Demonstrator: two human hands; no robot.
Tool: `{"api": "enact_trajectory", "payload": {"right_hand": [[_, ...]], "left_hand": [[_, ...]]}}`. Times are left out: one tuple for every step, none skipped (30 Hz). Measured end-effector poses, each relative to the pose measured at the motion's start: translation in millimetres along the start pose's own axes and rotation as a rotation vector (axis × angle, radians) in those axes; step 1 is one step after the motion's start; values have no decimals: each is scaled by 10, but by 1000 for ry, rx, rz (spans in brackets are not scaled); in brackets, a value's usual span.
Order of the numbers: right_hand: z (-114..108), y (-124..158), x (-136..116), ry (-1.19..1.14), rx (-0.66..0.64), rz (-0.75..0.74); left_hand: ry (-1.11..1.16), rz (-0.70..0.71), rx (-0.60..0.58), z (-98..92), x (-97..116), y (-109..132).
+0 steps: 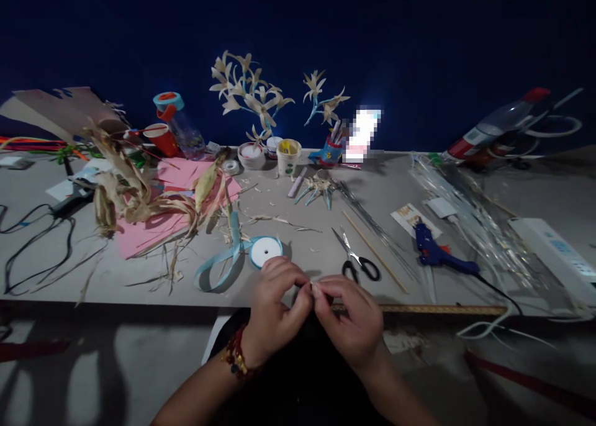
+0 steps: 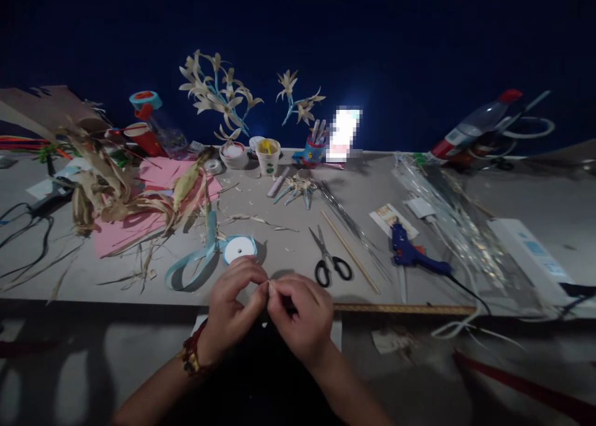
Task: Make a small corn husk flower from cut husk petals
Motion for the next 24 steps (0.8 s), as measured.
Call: {"api": "enact_trajectory", "payload": {"right_hand": [[-9,2,-4,10,11,-10],[-22,6,-1,15,28,-13],[-38,9,8,17,49,-8],[-56,12,24,13,74,3],[-70,13,46,5,92,19],[-77,14,70,-7,103,39],[-78,13,94,-22,106,58],[-72,10,114,-38,100,72],[-63,7,126,-56,92,80],[-51,4,133,-73,80,84],[-40,-1,134,-86,68,88],[-30,-7,131,-94,55,93],[-22,-16,126,-100,39,100],[-17,-27,121,-104,22,108],[-15,-42,114,-105,4,115],[-15,-59,107,-101,-14,118],[-15,-77,100,-92,-34,119],[-16,-94,94,-79,-50,121],[-16,-110,89,-60,-63,121],[-15,-123,83,-37,-72,119],[-10,-132,77,-14,-80,116],[-3,-138,71,8,-87,111],[4,-139,68,27,-91,105],[9,-137,69,43,-95,96]], "left_hand": [[-2,-14,10,3,-35,3],[-8,-32,26,-2,-76,7],[-16,-52,49,-14,-117,12],[-24,-73,73,-32,-155,15],[-30,-90,90,-49,-182,17],[-30,-101,93,-61,-195,16],[-24,-99,78,-64,-190,11],[-15,-83,52,-60,-166,3],[-10,-56,22,-51,-128,-7],[-11,-23,0,-42,-85,-18],[-16,10,-9,-37,-42,-28],[-25,35,-10,-33,-9,-37],[-36,54,-5,-31,13,-45],[-50,66,0,-28,25,-51],[-65,77,1,-26,29,-54],[-82,86,1,-25,28,-55],[-102,94,0,-26,26,-55],[-124,101,-1,-29,25,-54],[-145,108,-2,-33,27,-51],[-164,114,-3,-38,33,-48],[-182,119,-2,-43,42,-45],[-198,122,0,-48,51,-41],[-211,121,2,-52,60,-36],[-220,117,3,-54,66,-31]]}}
Point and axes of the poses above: each hand's wrist, its own y-axis away from the middle knuckle, its own z-axis out of the palm, x = y × z, the point moved 5 cm from there along -y, towards the middle knuckle, and after that the axes turned 11 degrees about -y, right-handed, at the moved point
